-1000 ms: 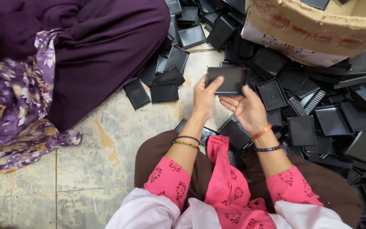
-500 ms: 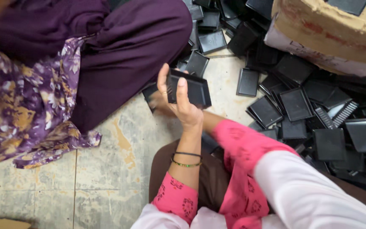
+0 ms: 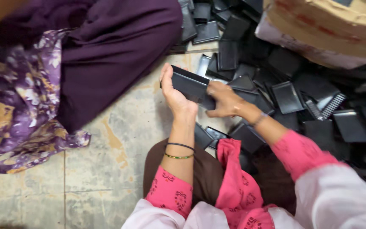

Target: The person sits on the floor among a large pile of black plastic boxes, picks up boxes one at a time, turns them over in their hands, and places them into a cardboard basket in front of them. They occasionally reach into the pile to gather more boxes while sorting.

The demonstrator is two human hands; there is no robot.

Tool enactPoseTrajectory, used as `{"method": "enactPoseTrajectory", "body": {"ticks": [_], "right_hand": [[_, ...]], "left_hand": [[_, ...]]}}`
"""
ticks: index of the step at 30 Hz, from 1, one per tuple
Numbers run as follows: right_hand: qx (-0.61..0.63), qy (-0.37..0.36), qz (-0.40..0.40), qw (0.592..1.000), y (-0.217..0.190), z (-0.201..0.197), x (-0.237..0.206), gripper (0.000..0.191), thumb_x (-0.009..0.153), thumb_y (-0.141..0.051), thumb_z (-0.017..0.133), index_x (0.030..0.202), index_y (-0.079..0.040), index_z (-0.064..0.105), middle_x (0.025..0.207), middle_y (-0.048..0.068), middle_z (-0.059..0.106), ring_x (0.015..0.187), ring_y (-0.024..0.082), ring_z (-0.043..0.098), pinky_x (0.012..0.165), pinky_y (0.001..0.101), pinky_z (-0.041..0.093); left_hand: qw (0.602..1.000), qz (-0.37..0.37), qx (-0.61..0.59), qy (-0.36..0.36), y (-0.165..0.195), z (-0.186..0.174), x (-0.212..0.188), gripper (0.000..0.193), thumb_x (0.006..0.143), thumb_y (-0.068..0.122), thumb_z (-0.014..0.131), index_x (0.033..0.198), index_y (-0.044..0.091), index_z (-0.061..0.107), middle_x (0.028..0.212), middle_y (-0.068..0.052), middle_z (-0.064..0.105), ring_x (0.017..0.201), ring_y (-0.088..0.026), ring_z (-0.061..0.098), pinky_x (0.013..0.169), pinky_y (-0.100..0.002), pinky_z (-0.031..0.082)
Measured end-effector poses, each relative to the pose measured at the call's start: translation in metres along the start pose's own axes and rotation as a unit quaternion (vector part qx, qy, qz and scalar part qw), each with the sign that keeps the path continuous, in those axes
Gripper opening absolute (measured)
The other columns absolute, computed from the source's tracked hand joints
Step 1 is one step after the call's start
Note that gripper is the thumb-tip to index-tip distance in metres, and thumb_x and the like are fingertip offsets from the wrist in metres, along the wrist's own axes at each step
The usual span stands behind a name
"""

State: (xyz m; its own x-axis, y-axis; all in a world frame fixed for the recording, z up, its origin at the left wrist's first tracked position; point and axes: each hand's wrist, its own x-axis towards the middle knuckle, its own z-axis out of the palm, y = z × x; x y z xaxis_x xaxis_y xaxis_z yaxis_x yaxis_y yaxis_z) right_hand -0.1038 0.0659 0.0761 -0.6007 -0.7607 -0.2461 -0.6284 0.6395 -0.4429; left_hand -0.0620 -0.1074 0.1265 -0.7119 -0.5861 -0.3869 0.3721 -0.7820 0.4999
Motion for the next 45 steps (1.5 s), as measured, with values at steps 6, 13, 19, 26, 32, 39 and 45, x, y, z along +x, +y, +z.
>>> {"method": "enactPoseTrajectory", "body": {"ticks": [6,13,19,26,32,39,45], "right_hand": [[0.356,0.268,0.002,0.895,0.001,-0.031,-0.137,0.108,0.068,-0.032,0.092,0.153,-0.007,0.030,0.158,0.021,0.038,0.152,0.035,0.034,0.127,0.0458,0.023],[0.057,0.267,-0.105,0.956,-0.039,-0.068,-0.156,0.097,0.060,-0.036,0.097,0.138,-0.009,0.046,0.158,0.026,0.035,0.151,0.039,0.027,0.123,0.0515,0.019],[0.411,0.374,0.103,0.825,-0.062,-0.032,-0.129,0.057,0.083,-0.017,0.086,0.132,-0.007,0.058,0.125,0.012,0.062,0.116,0.017,0.062,0.102,0.0316,0.053],[0.485,0.405,0.070,0.772,-0.066,-0.004,-0.118,0.052,0.085,-0.005,0.082,0.132,0.002,0.059,0.118,0.006,0.067,0.110,0.012,0.065,0.098,0.0281,0.053],[0.537,0.401,0.041,0.741,-0.063,0.005,-0.111,0.053,0.086,-0.004,0.082,0.134,0.004,0.060,0.126,0.008,0.065,0.120,0.014,0.063,0.106,0.0296,0.050],[0.370,0.421,0.056,0.826,-0.035,0.031,-0.108,0.050,0.087,-0.001,0.084,0.132,0.009,0.066,0.138,0.016,0.063,0.130,0.024,0.059,0.110,0.0337,0.045],[0.696,0.321,0.097,0.635,-0.069,-0.035,-0.120,0.049,0.088,-0.002,0.077,0.134,0.002,0.059,0.121,0.011,0.069,0.107,0.018,0.067,0.090,0.0324,0.057]], "left_hand": [[0.942,-0.271,0.123,-0.155,-0.013,0.004,-0.011,0.036,0.088,0.044,0.074,0.093,0.010,0.063,0.074,-0.010,0.065,0.060,-0.022,0.066,0.055,-0.035,0.057],[0.783,-0.510,0.194,-0.298,-0.066,-0.004,-0.064,0.052,0.089,0.051,0.076,0.117,0.008,0.066,0.091,-0.006,0.072,0.074,-0.017,0.070,0.067,-0.035,0.061],[0.877,-0.183,0.272,-0.352,-0.073,-0.016,-0.054,0.067,0.092,0.050,0.075,0.138,0.005,0.058,0.119,-0.006,0.067,0.103,-0.013,0.064,0.089,-0.031,0.055],[0.919,-0.157,0.254,-0.258,-0.068,-0.011,-0.052,0.076,0.099,0.067,0.040,0.138,0.005,0.061,0.115,-0.006,0.070,0.098,-0.014,0.067,0.089,-0.028,0.056],[0.922,-0.170,0.218,-0.272,-0.075,-0.017,-0.056,0.070,0.102,0.059,0.052,0.139,0.001,0.060,0.108,-0.009,0.067,0.092,-0.015,0.064,0.082,-0.031,0.054],[0.924,-0.128,0.205,-0.298,-0.072,-0.018,-0.059,0.063,0.088,0.003,0.071,0.146,-0.003,0.048,0.132,-0.017,0.064,0.119,-0.023,0.063,0.104,-0.035,0.051],[0.918,-0.165,0.118,-0.341,-0.056,0.000,-0.071,0.070,0.084,-0.006,0.064,0.150,-0.008,0.043,0.142,-0.023,0.059,0.132,-0.032,0.059,0.112,-0.042,0.049]]}}
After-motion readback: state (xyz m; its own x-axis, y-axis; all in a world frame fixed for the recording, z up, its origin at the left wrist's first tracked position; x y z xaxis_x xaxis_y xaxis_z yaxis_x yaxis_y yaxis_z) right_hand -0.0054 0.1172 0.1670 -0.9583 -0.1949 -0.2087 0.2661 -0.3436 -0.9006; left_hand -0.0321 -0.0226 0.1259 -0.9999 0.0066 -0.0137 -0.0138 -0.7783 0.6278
